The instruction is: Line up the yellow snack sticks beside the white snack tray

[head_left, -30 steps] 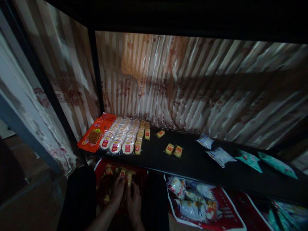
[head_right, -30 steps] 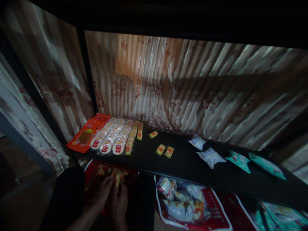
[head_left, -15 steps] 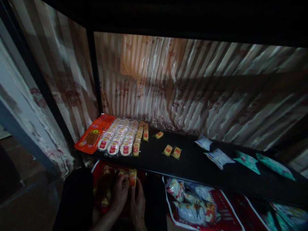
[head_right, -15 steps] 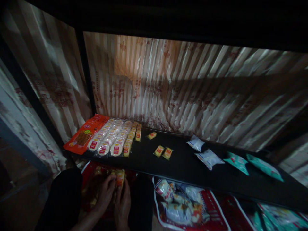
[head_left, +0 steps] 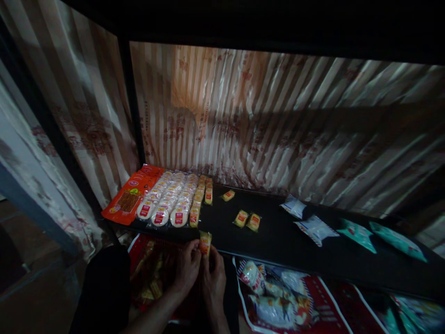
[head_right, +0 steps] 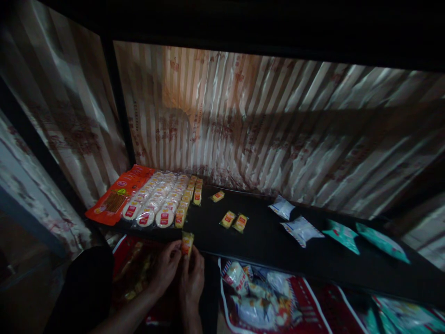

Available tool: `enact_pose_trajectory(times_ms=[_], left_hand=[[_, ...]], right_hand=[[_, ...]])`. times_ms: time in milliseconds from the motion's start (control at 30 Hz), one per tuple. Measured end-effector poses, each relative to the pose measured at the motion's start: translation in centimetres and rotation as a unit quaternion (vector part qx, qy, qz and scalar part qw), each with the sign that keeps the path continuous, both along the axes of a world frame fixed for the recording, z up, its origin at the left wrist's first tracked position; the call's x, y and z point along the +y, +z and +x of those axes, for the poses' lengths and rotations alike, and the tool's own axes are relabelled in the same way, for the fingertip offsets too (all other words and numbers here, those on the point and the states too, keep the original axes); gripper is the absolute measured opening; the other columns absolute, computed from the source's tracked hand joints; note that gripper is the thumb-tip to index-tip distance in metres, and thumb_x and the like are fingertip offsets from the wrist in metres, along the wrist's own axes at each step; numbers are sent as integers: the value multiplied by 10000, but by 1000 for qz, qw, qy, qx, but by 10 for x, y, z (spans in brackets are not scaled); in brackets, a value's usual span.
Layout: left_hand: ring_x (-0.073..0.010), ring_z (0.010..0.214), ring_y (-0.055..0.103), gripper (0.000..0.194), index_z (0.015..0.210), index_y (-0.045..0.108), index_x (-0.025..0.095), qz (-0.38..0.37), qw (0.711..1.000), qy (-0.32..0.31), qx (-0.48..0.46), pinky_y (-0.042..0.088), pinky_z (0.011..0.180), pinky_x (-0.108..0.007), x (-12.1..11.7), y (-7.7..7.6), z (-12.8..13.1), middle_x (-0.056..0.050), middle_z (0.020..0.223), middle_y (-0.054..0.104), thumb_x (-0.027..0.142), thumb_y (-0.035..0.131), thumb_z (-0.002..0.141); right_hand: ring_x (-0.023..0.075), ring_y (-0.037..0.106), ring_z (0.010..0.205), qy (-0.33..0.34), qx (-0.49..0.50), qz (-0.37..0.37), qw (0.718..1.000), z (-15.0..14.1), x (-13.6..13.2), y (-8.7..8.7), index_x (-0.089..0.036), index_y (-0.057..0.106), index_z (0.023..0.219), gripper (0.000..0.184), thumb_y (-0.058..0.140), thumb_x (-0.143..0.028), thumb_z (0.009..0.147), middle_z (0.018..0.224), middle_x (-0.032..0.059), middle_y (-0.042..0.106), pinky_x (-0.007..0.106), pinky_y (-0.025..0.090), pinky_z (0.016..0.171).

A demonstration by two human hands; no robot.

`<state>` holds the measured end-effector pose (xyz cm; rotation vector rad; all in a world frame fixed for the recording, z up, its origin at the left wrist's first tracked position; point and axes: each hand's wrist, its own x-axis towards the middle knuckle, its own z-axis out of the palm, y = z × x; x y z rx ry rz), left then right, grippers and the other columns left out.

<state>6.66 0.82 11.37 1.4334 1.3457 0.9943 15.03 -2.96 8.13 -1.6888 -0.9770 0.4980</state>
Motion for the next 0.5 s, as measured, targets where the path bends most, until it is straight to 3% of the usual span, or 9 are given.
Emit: enact_pose_trajectory(times_ms=[267,500], left_hand=[[-157,990,615,338,1017,597,156,-11,1000,-8,-28,451,914,-284,11,12,18,-91,1060,672,123,397,747],[-159,1026,600,351,1051,586,158,14,1000,-25,-12,441,937,-293,26,18,33,-90,1095,657,105,397,760]], right_hand=[[264,599,995,-9,-59,-39,997,25,18,13,-146,620,1079,486,468,-491,771,1049,122,673,373,444,883],[248,606,1036,19,-85,-49,995,42,42,22,-131,563,1162,483,433,-421,800,1138,137,646,350,452,884]])
